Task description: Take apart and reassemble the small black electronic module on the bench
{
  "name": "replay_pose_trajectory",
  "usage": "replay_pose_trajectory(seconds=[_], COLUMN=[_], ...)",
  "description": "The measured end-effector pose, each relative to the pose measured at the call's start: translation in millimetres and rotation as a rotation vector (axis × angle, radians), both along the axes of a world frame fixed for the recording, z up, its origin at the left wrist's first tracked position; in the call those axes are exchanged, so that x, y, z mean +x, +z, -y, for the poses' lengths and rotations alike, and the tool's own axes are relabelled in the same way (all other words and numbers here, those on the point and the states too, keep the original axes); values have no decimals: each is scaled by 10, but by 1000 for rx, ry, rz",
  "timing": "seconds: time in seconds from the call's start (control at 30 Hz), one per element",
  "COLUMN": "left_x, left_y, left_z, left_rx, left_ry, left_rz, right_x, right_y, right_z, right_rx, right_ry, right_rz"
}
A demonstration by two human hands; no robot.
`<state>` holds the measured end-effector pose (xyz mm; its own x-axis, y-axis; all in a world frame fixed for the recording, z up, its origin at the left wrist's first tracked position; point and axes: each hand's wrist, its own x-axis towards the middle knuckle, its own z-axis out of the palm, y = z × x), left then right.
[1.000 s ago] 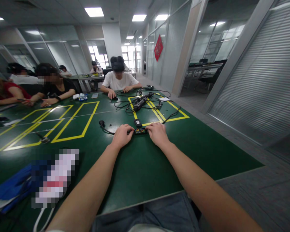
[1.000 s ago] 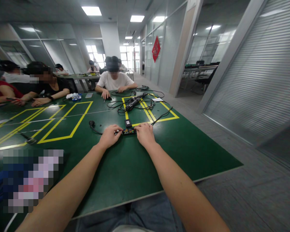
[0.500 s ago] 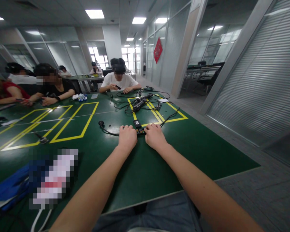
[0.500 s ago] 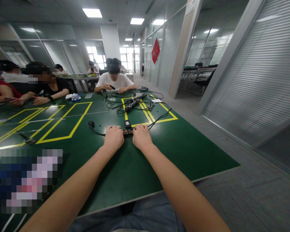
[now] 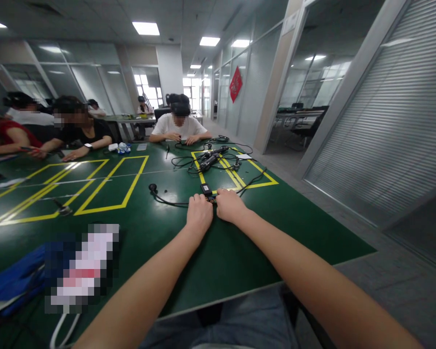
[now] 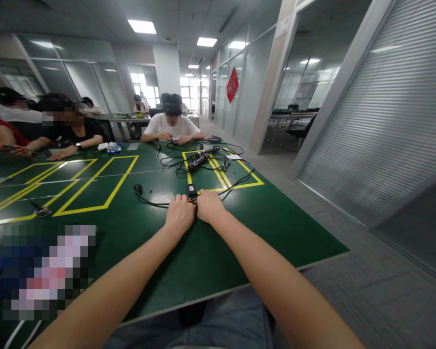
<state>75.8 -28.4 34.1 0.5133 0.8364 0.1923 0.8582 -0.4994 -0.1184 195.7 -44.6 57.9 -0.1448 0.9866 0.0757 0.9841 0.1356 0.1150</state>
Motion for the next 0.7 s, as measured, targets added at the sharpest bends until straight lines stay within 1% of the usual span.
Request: replay_pose_trajectory(seconds=[0.1,0.2,0.27,0.37,0.43,0.5,0.53,0.6,0.7], left_x=[-23,-53,-120,-319,-474,-594,-629,-653,-619], left_y=[-3,17,20,-32,-103,-177,-205,-236,-223], left_z=[-17,-60,-118,-249,-347,-422,-445,-457,-412], left_rx=[-12,-25,-31,-56,-90,-166,-188,-174,-126], left_ry=[-7,-14,-10,30,0,-48,-50,-35,-44], left_rz=[-3,11,57,173,268,356,391,426,402], right_x=[1,-16,-27,-25,-9,13,23,39,51], right_y=[31,-20,-111,-300,-418,-502,-530,-562,-576], right_z=[0,40,83,134,142,132,123,107,97], right_rx=[-19,0,72,251,317,357,374,405,440], right_ry=[-2,-26,-53,-113,-162,-186,-190,-193,-205], right_rz=[19,7,-27,-112,-190,-252,-273,-303,-342])
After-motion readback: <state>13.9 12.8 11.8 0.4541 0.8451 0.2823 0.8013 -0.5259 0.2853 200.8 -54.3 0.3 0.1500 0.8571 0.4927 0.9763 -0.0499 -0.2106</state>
